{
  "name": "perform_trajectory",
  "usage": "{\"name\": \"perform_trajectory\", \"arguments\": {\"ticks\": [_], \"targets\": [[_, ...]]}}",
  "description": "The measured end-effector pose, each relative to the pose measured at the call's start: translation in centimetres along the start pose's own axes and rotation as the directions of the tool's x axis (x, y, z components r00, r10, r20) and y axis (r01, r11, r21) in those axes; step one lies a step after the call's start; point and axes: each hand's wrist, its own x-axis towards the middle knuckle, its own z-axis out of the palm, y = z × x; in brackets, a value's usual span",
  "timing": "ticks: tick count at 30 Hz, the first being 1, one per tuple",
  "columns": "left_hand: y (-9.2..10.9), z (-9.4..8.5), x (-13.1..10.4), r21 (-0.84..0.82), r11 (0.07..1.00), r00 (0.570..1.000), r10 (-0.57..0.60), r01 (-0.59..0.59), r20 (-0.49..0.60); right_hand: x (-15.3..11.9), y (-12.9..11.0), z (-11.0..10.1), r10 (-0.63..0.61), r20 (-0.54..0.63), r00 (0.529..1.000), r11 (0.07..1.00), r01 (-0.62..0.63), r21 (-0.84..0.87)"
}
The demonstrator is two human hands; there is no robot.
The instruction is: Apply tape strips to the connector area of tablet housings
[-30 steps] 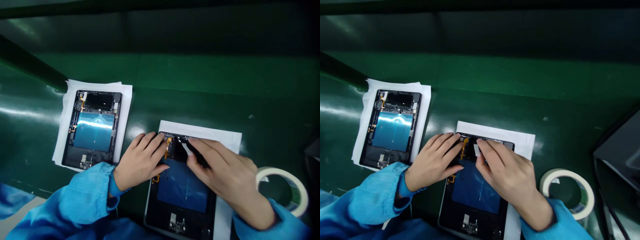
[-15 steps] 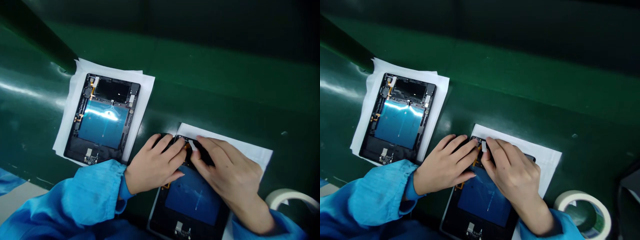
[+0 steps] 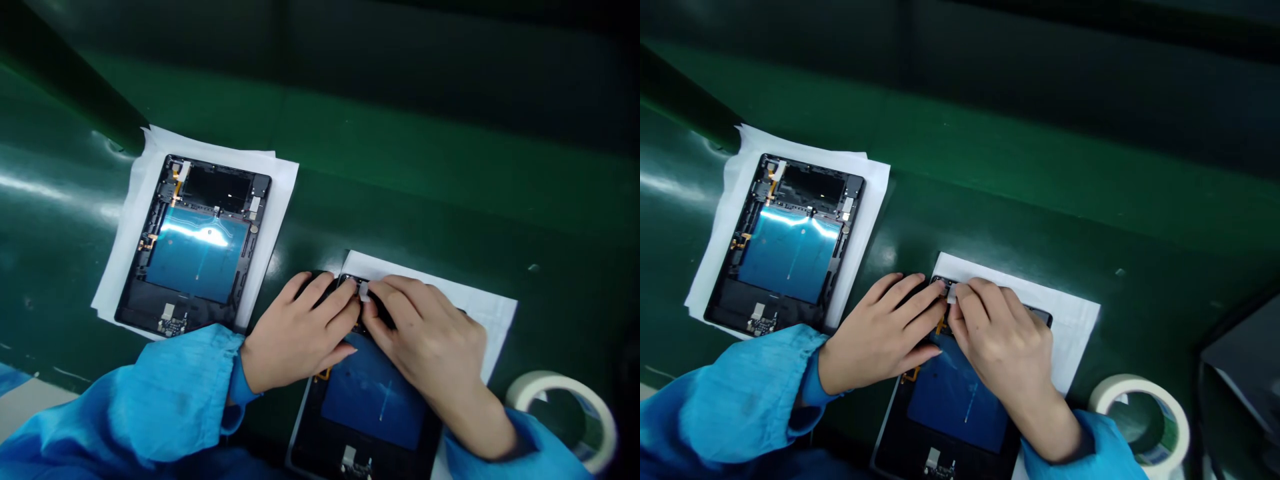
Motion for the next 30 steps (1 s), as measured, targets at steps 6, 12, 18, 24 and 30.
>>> {"name": "perform_trajectory", "arguments": {"ticks": [6,12,18,24,30], "targets": [[-0.2,0.1,0.0,-0.007,1.000,0.999,0.003,-0.003,-0.043,0.4,-0.4,0.0,0.001,0.001,1.000,1.000,-0.001,-0.009],[-0.9,0.3,0.4,0.024,1.000,0.992,0.018,-0.015,-0.125,1.1,-2.5,-0.6,0.021,0.185,0.982,0.999,-0.013,-0.046],[-2.0,0.6,1.7,0.145,0.983,0.970,0.138,-0.111,-0.198,-0.8,-1.6,-1.6,0.030,0.124,0.992,0.998,-0.024,-0.052],[-2.1,0.1,2.4,0.170,0.976,0.967,0.167,-0.135,-0.193,-14.7,4.0,-7.7,0.362,-0.374,0.854,0.885,-0.440,-0.148],[-2.1,-0.3,3.1,0.140,0.980,0.970,0.163,-0.138,-0.180,-25.5,10.3,-9.7,0.458,-0.541,0.705,0.539,-0.704,-0.462]]}}
